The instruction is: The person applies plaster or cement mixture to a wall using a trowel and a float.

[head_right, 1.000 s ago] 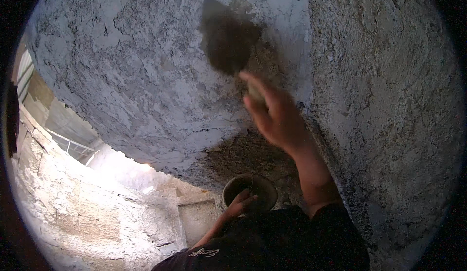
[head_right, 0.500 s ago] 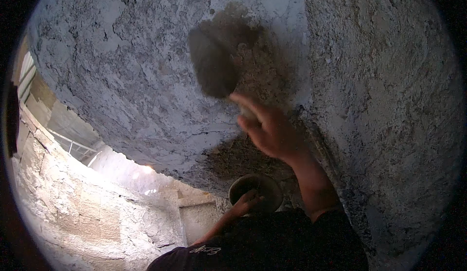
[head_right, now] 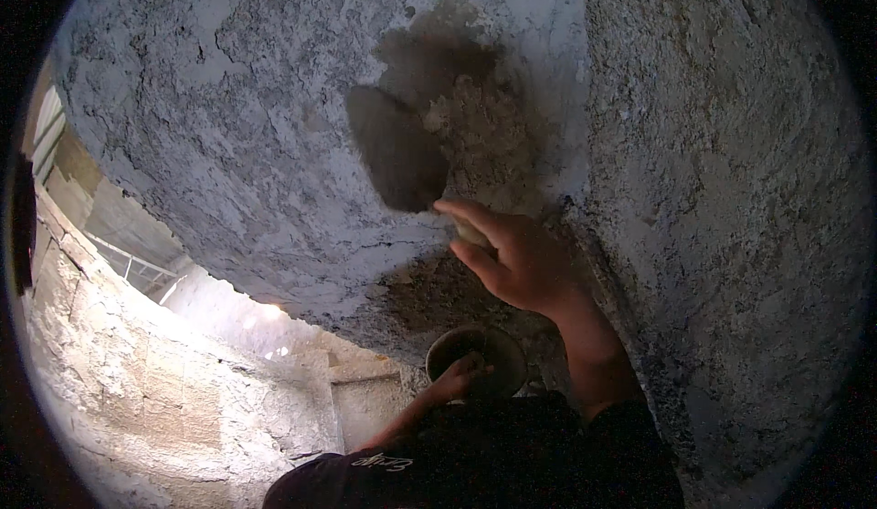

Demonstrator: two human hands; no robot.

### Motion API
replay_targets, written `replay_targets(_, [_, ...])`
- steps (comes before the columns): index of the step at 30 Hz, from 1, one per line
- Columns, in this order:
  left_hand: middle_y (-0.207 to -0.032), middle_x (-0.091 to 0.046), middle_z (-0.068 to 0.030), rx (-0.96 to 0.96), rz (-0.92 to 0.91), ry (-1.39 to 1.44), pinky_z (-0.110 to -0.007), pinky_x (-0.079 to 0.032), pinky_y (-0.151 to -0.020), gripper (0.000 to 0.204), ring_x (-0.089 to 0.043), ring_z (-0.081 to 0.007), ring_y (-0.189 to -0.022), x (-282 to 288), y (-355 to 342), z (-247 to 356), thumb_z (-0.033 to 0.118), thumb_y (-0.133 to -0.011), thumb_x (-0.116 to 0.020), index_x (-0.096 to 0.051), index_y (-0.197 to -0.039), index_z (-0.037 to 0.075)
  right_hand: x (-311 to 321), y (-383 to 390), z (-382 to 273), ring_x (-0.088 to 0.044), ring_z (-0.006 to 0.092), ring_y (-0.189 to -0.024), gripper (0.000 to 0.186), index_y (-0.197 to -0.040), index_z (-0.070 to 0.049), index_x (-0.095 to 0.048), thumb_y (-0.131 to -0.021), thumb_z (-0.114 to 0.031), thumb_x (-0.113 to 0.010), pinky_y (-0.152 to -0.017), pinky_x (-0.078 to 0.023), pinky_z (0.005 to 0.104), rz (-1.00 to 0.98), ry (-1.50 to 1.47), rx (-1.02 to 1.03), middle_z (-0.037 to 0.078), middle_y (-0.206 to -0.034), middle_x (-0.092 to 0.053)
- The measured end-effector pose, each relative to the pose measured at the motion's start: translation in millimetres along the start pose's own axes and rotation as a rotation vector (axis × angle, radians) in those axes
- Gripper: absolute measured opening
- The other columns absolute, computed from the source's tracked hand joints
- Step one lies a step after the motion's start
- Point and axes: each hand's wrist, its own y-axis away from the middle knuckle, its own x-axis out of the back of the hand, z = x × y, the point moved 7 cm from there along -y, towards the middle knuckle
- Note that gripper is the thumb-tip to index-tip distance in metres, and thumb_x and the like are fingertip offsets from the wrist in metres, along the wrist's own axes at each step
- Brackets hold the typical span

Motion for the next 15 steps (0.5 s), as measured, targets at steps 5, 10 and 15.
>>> replay_targets(5, [-0.095,-0.057,-0.0124,-0.018,-0.040,0.055,-0.036,-0.044,-0.078,0.047,-0.054,-0.0209,-0.090,-1.1,7.5,10.5,0.046,-0.091,-0.060,-0.056,-0.103,0.001,16.9,-14.4,19.6,-0.064,0.0370,-0.101,0.042,-0.135,-0.011,-0.045,-0.097,-0.026,-0.050,-0.084,-0.051,0.0443,0.104,-0.053,-0.327,0.024,-0.114,-0.062])
replay_targets(10, [-0.096,-0.058,-0.0131,0.021,-0.061,0.135,-0.036,-0.044,-0.080,0.043,-0.055,-0.0210,-0.092,-2.1,3.6,3.3,0.042,-0.091,-0.060,-0.056,-0.105,0.002,-5.1,-6.2,13.4,-0.065,0.0364,-0.101,0.044,-0.136,-0.011,-0.043,-0.097,-0.029,-0.050,-0.083,-0.051,0.0423,0.077,0.115,-0.137,0.024,-0.111,-0.063])
replay_targets(15, [-0.103,-0.060,-0.0138,0.050,-0.060,0.095,-0.036,-0.044,-0.084,0.042,-0.056,-0.0215,-0.098,10.0,-2.1,-11.9,0.039,-0.092,-0.061,-0.055,-0.111,0.002,-18.7,9.6,10.1,-0.066,0.0338,-0.098,0.045,-0.137,-0.011,-0.044,-0.097,-0.031,-0.051,-0.081,-0.051,0.0426,-0.008,-0.027,-0.124,0.023,-0.108,-0.064])
